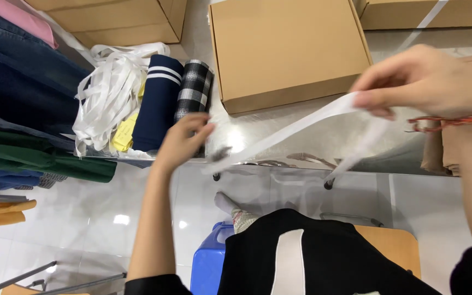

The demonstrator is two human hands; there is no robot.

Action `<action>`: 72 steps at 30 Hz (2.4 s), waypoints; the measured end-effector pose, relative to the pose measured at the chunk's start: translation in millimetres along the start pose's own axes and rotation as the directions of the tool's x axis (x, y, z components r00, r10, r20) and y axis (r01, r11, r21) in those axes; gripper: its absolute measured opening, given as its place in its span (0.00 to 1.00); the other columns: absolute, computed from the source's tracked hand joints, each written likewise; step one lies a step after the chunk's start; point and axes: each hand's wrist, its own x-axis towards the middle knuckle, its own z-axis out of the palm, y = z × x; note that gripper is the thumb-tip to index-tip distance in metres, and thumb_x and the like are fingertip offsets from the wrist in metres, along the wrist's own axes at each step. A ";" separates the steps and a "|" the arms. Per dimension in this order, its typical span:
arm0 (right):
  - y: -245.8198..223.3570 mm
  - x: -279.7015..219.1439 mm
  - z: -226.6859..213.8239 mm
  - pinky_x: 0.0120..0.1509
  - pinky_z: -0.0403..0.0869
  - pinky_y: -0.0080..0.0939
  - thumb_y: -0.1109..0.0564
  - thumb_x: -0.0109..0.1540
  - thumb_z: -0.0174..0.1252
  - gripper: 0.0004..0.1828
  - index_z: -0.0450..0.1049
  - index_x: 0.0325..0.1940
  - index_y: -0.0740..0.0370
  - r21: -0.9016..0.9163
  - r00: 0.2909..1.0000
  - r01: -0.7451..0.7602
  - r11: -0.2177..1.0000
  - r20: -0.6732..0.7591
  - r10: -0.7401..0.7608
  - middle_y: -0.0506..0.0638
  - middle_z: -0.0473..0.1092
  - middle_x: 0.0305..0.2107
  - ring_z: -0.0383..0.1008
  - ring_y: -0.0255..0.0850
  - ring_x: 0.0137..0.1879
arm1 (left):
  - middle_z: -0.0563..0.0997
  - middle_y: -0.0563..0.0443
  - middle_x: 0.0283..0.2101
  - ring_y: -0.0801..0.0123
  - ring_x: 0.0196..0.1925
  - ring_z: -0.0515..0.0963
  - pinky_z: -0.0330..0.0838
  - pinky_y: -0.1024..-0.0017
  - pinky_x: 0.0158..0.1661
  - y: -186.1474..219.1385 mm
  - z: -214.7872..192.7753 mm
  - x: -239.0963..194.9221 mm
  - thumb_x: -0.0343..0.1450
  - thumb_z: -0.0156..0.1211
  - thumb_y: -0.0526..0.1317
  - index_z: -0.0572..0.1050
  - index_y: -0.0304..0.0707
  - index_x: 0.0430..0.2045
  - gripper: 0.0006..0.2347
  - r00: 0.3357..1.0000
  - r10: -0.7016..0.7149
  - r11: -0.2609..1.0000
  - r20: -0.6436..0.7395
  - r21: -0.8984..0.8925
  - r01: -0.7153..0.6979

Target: The person writes on a yellow sticky note attached to a cardboard box using a pencil. They then wrap a folded brown garment in a clear plastic bag and place it inside a cardboard box. Finally, they tie a white ribbon around the box.

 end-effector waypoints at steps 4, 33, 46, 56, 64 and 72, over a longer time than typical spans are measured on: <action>-19.9 22.8 39.7 0.13 0.55 0.35 0.55 0.61 0.68 0.11 0.92 0.37 0.64 -0.032 0.983 0.122 0.992 0.142 -0.116 0.52 0.73 0.11 0.63 0.36 0.14 | 0.84 0.54 0.56 0.69 0.60 0.81 0.73 0.69 0.62 120.1 29.7 5.1 0.78 0.53 0.50 0.79 0.39 0.52 0.17 0.954 0.289 0.870 0.083 -0.438 -0.225; 158.5 51.6 -101.2 0.48 0.59 0.39 0.53 0.61 0.71 0.19 0.93 0.40 0.76 -0.066 0.948 -0.236 0.969 -0.236 0.215 0.58 0.77 0.28 0.66 0.43 0.39 | 0.72 0.58 0.16 0.80 0.18 0.58 0.52 0.79 0.21 66.1 -39.5 56.0 0.71 0.72 0.40 0.87 0.32 0.21 0.11 0.966 -0.077 0.955 0.245 -0.261 0.142; 160.9 146.3 -105.5 0.57 0.69 0.42 0.52 0.62 0.70 0.20 0.91 0.44 0.75 -0.072 0.893 -0.349 0.934 -0.329 0.308 0.62 0.84 0.38 0.75 0.46 0.47 | 0.84 0.52 0.21 0.78 0.21 0.70 0.62 0.82 0.26 -1.8 -59.2 157.4 0.70 0.71 0.40 0.87 0.30 0.28 0.09 0.973 -0.115 0.971 0.199 -0.182 0.152; 179.7 223.7 -105.9 0.55 0.70 0.43 0.46 0.61 0.72 0.22 0.90 0.46 0.70 0.011 0.822 -0.412 0.911 -0.426 0.377 0.57 0.82 0.40 0.75 0.44 0.47 | 0.79 0.53 0.18 0.78 0.17 0.66 0.61 0.82 0.23 -71.6 -18.5 240.9 0.73 0.71 0.44 0.84 0.35 0.24 0.11 0.931 -0.261 0.934 0.254 -0.177 0.311; 259.1 288.0 -134.6 0.59 0.70 0.40 0.52 0.66 0.67 0.18 0.88 0.47 0.72 0.099 0.842 -0.347 0.932 -0.404 0.357 0.56 0.83 0.41 0.76 0.42 0.48 | 0.76 0.57 0.28 0.75 0.29 0.67 0.63 0.78 0.34 -108.2 33.1 285.3 0.78 0.58 0.44 0.78 0.37 0.28 0.12 0.944 -0.312 0.833 0.107 -0.447 0.326; 300.5 304.4 -121.5 0.40 0.63 0.33 0.52 0.72 0.61 0.14 0.78 0.45 0.67 0.611 0.869 -0.079 0.788 -0.345 0.354 0.50 0.70 0.30 0.63 0.34 0.34 | 0.68 0.56 0.21 0.76 0.22 0.64 0.60 0.76 0.26 -102.7 66.1 280.2 0.81 0.56 0.47 0.73 0.40 0.27 0.14 0.877 -0.479 0.582 0.040 -0.734 0.351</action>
